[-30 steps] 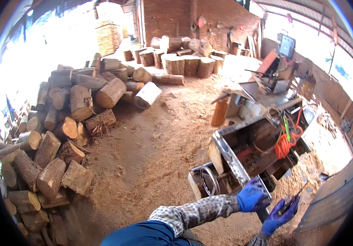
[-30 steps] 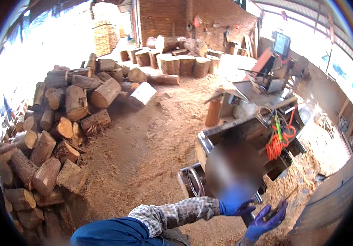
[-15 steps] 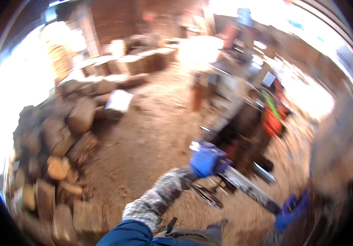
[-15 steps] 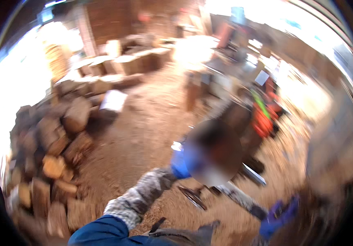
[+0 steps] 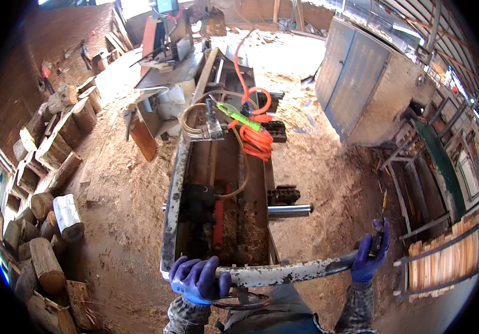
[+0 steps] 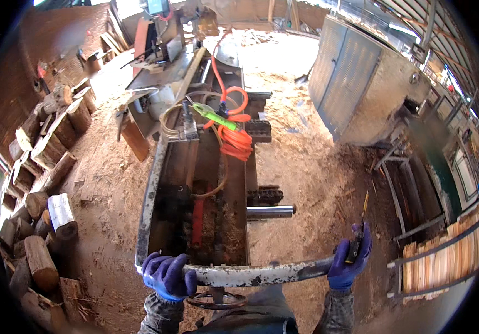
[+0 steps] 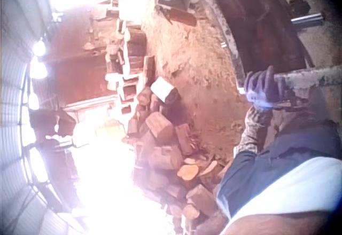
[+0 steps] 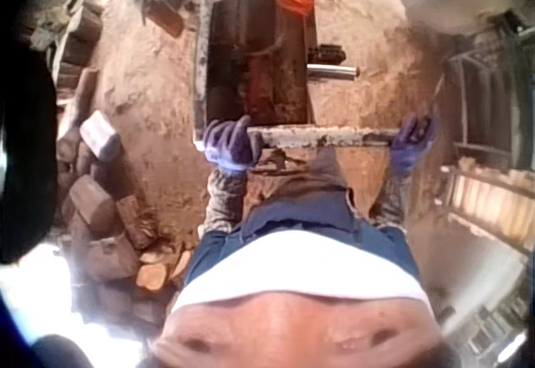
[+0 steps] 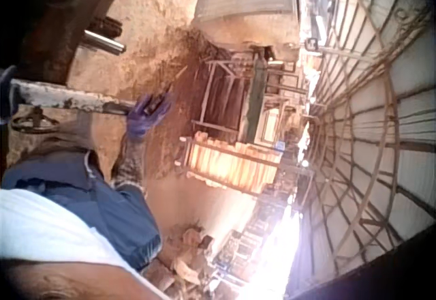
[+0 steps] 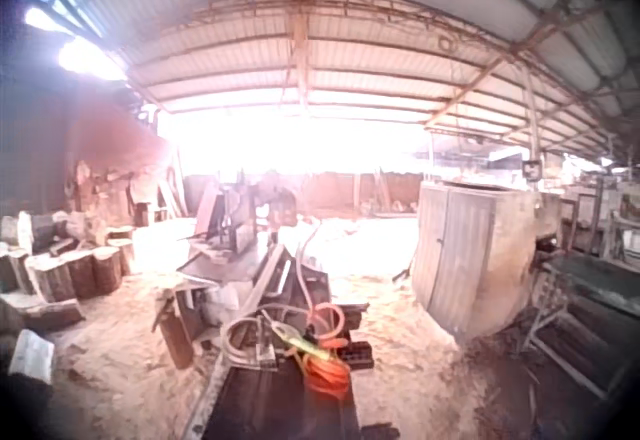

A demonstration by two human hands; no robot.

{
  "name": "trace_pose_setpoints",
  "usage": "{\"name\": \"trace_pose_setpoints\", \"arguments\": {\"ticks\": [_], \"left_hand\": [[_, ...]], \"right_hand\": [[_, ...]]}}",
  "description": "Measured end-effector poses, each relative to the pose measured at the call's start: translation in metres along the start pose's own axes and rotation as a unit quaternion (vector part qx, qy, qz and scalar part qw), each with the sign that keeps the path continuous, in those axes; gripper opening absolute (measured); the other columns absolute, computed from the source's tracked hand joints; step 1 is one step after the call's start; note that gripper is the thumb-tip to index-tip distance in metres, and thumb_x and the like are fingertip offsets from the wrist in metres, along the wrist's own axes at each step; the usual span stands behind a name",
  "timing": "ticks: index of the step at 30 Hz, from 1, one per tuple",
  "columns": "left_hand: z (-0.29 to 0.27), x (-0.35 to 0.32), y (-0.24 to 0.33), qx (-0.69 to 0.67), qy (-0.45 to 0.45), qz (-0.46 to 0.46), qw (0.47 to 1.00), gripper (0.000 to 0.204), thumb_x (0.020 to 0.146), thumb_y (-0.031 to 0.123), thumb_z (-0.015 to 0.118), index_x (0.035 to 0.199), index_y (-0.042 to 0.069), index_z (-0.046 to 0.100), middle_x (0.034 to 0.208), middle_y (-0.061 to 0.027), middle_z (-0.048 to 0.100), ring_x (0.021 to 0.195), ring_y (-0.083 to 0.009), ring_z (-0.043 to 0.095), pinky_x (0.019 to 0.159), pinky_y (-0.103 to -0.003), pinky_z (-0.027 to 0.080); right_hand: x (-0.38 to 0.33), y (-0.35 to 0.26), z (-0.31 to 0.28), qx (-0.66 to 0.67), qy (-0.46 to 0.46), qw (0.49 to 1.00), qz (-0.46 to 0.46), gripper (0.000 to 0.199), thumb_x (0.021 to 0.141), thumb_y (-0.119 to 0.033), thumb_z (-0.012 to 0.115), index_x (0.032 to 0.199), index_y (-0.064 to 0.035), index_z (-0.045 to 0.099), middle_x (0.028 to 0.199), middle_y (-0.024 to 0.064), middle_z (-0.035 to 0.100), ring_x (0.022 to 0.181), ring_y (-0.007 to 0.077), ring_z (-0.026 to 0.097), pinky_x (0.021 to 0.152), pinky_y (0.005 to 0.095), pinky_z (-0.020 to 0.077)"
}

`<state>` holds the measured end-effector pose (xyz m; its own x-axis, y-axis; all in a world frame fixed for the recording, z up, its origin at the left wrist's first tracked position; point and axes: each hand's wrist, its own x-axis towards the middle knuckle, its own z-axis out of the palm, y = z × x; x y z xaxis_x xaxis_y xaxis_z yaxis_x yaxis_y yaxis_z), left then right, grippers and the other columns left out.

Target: The person uses a screwdriver to adjust components on a large industrial saw, including the chain and blade area. They also handle a coiled orange air hose and a green spray bottle, moving them on the machine's surface. The person repeatedly manipulates the saw's chain and blade guard while working in a woodshop environment.

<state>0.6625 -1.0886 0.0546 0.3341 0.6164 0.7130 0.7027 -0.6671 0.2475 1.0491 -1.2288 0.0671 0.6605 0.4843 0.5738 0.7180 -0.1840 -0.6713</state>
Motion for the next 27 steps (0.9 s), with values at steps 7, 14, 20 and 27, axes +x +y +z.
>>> {"name": "trace_pose_setpoints", "arguments": {"ticks": [7,14,20,27], "left_hand": [[0.014,0.011,-0.008,-0.016,0.028,0.012,0.999,0.032,0.087,0.037,0.068,0.104,0.01,0.074,0.073,-0.0037,0.068,0.069,-0.0225,0.066,0.08,-0.048,0.054],[0.054,0.052,-0.023,-0.02,0.018,-0.007,1.0,0.027,0.088,0.034,0.073,0.101,0.01,0.072,0.075,-0.0087,0.067,0.069,-0.032,0.065,0.073,-0.046,0.05],[0.123,0.106,-0.058,-0.017,-0.031,-0.002,0.999,0.033,0.099,0.039,0.063,0.082,0.013,0.074,0.074,-0.0151,0.07,0.071,-0.038,0.067,0.072,-0.049,0.05],[0.212,0.206,-0.119,0.066,-0.083,-0.046,0.993,0.055,0.102,0.054,0.051,0.075,0.013,0.075,0.071,-0.0199,0.069,0.071,-0.0429,0.07,0.071,-0.054,0.052]], "right_hand": [[0.014,0.008,0.019,0.034,0.022,0.998,-0.043,0.054,0.101,-0.008,0.062,0.152,-0.0007,0.047,0.136,0.0177,0.062,0.123,0.0308,0.061,0.105,0.0448,0.0487],[0.06,0.022,0.075,0.023,0.034,0.978,-0.206,0.051,0.101,-0.012,0.067,0.149,-0.001,0.052,0.123,0.0165,0.068,0.113,0.0287,0.065,0.098,0.0433,0.0518],[0.132,0.053,0.154,-0.09,0.015,0.97,-0.224,0.05,0.097,-0.025,0.069,0.141,-0.0029,0.059,0.112,0.0185,0.073,0.105,0.0334,0.07,0.093,0.0445,0.0534],[0.26,0.024,0.283,-0.312,-0.122,0.911,-0.242,0.049,0.092,-0.035,0.068,0.13,-0.0045,0.068,0.107,0.0176,0.077,0.099,0.0352,0.073,0.091,0.0466,0.0569]]}}
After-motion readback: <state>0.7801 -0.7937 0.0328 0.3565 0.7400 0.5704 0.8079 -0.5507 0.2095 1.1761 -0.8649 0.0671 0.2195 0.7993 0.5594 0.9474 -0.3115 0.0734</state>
